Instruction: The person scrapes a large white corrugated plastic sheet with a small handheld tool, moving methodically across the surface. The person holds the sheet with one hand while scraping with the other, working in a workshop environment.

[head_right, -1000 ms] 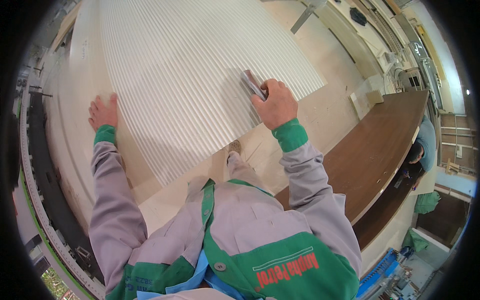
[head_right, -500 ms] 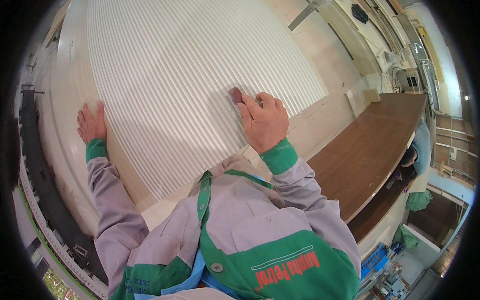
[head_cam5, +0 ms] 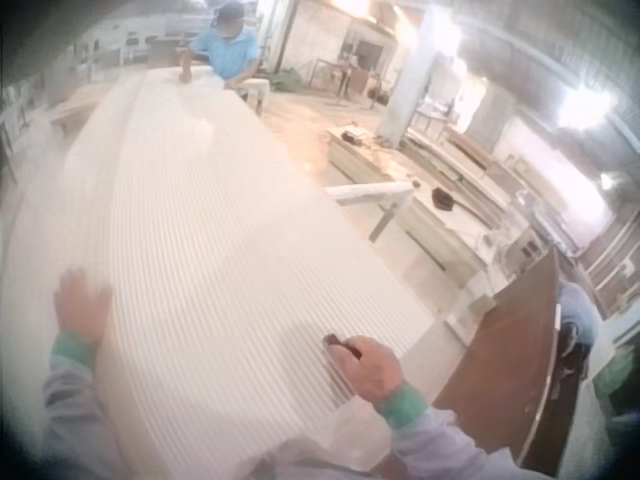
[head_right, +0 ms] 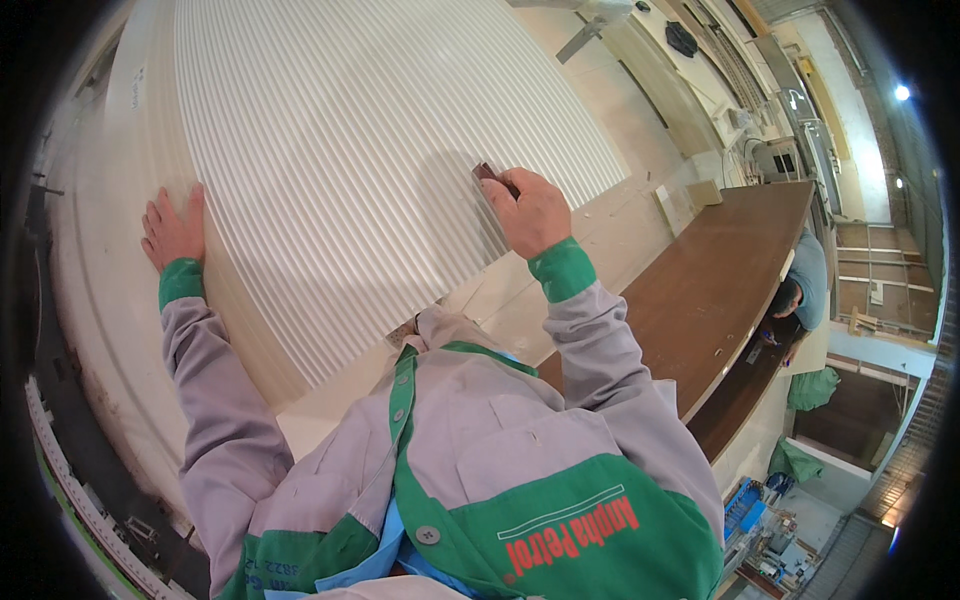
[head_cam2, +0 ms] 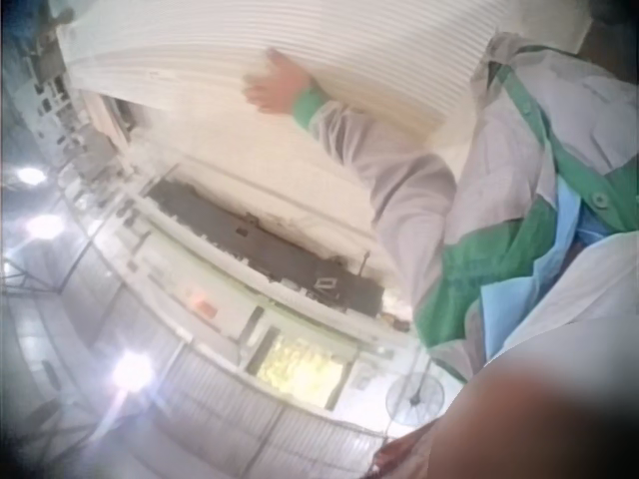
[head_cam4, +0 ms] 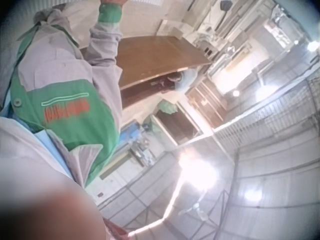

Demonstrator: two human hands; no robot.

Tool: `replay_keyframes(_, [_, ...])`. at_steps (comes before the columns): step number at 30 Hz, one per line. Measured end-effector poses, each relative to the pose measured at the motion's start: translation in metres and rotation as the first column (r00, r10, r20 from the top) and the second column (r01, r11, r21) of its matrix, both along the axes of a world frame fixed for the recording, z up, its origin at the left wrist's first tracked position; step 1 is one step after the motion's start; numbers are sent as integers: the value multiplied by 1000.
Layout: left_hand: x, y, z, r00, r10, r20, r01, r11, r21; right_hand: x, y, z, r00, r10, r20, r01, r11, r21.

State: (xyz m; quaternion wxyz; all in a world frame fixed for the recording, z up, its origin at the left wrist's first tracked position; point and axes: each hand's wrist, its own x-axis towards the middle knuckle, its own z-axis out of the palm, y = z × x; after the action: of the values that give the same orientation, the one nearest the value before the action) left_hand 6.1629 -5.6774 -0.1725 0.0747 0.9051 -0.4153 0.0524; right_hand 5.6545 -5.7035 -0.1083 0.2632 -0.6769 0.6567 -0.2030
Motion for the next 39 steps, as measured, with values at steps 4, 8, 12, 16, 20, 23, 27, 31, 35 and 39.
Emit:
replay_keyframes(4, [2, 0, -3, 1000, -4, 10, 3, 1000, 30, 1, 12, 0, 1000, 26, 9, -25, 996, -83])
replay_keyframes(8, [2, 1, -2, 1000, -17, -25, 17, 1000, 5, -9, 35, 0, 985, 52, -164, -72, 990, -119])
replay_keyframes(12, [-1, 2, 2, 999, -15, 28, 13, 996, 84, -18, 48, 1, 966, 98, -238, -123, 988, -90])
replay_keyframes(16, [-7, 2, 3, 1000, -12, -25, 13, 999, 32, 4, 16, -5, 959, 136, -249, -169, 978, -119])
replay_keyframes(20, [-10, 1, 5, 998, -45, -50, 44, 999, -21, 81, -101, -15, 909, 216, -356, -302, 931, -206])
replay_keyframes(23, [-9, 1, 13, 995, -64, -73, 62, 998, -30, 175, -232, -18, 859, 190, -474, -302, 938, -170])
replay_keyframes(27, [-8, 0, 21, 996, -63, -68, 59, 997, -57, 271, -368, -22, 884, 229, -408, -364, 884, -293])
replay_keyframes(31, [-6, 1, 17, 995, -103, 14, 104, 992, -72, 246, -350, -27, 877, 255, -408, -374, 895, -245])
replay_keyframes(35, [-2, 4, 9, 994, -109, 10, 109, 992, -62, 124, -176, -20, 883, 302, -360, -411, 869, -277])
replay_keyframes(39, [-4, 4, 9, 995, -103, 4, 103, 992, -77, 5, 15, -2, 939, 303, -161, -333, 918, -214])
